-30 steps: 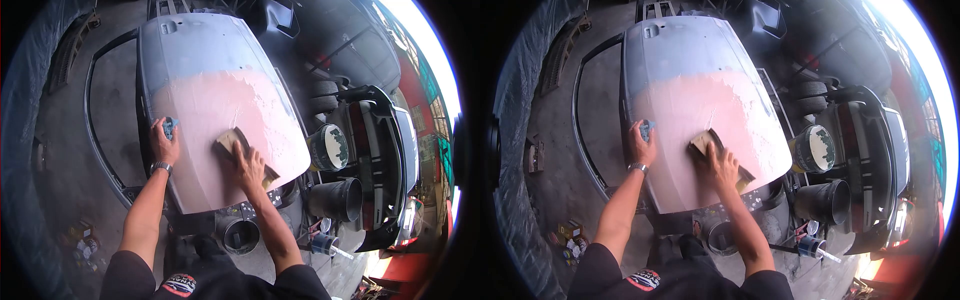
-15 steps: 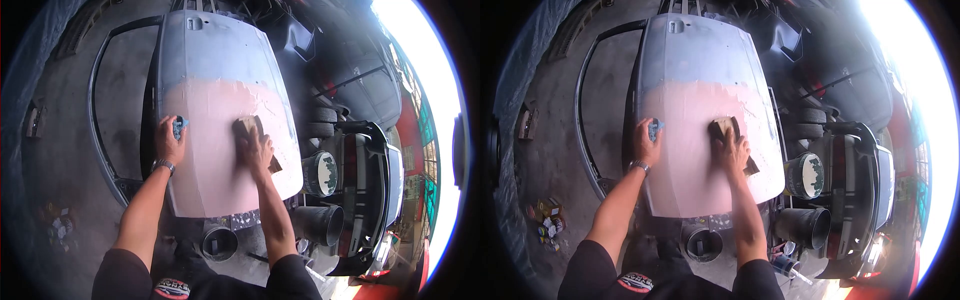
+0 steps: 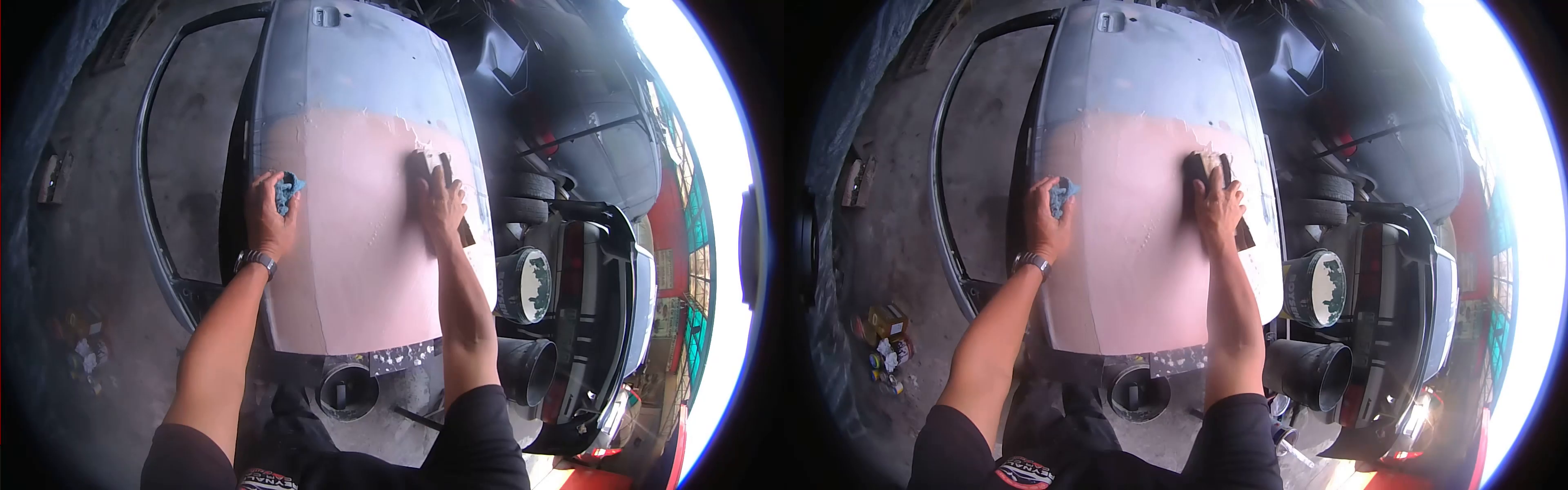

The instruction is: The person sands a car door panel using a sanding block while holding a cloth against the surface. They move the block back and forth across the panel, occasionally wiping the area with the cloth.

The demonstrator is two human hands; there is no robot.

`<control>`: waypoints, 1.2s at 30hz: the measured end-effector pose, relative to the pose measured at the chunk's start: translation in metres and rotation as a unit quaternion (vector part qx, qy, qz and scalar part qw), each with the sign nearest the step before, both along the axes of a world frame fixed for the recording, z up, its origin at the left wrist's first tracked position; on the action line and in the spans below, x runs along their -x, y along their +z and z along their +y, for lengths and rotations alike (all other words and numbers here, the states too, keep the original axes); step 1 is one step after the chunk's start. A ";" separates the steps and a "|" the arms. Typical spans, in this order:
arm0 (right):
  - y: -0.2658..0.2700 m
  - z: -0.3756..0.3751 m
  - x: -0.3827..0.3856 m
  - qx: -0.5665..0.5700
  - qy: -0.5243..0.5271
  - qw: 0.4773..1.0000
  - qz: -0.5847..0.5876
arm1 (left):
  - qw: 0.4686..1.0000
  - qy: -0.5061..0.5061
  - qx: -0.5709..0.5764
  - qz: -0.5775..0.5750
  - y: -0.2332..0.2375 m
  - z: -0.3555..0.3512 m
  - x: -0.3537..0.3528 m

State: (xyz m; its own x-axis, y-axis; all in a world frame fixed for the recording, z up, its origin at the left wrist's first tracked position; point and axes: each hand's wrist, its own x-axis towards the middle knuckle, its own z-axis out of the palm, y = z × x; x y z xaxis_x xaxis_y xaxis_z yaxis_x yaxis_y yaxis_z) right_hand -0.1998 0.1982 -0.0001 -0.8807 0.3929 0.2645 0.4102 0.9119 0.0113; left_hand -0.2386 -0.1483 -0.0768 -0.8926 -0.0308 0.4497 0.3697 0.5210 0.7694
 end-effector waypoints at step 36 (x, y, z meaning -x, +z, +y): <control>0.004 -0.053 -0.001 0.032 0.006 0.999 -0.021 | 0.999 -0.015 0.022 0.017 0.001 -0.004 0.001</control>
